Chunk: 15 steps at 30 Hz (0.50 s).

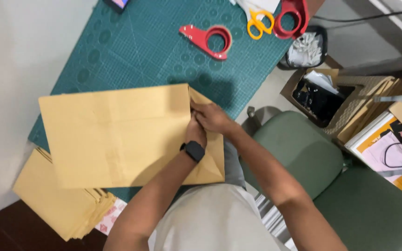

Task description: The person seals a large yellow envelope by folding the flap and applying clear tape using a handheld tape dispenser, then writes on the front of the envelope with a marker.

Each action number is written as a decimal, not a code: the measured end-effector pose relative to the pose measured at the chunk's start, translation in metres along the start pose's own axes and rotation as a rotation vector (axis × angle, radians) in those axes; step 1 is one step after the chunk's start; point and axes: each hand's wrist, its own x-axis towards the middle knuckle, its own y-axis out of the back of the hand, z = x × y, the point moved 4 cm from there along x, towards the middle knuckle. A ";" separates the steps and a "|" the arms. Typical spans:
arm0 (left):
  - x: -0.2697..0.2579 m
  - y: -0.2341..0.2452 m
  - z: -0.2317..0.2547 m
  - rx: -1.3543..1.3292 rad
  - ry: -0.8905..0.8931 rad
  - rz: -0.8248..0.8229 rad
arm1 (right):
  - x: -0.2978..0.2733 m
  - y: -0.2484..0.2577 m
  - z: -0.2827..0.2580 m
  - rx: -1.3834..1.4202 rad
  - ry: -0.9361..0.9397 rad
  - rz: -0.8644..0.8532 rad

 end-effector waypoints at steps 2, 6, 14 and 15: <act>-0.002 0.008 -0.007 -0.054 0.033 0.071 | -0.016 0.005 -0.003 0.479 -0.169 -0.012; 0.013 -0.007 0.012 -0.356 0.055 0.410 | 0.003 -0.016 0.018 0.729 -0.338 -0.014; 0.000 0.001 -0.002 -0.194 0.204 0.746 | 0.018 0.012 0.020 0.759 -0.247 -0.092; -0.002 0.003 -0.002 -0.197 0.200 0.746 | 0.019 0.010 0.022 0.760 -0.253 -0.092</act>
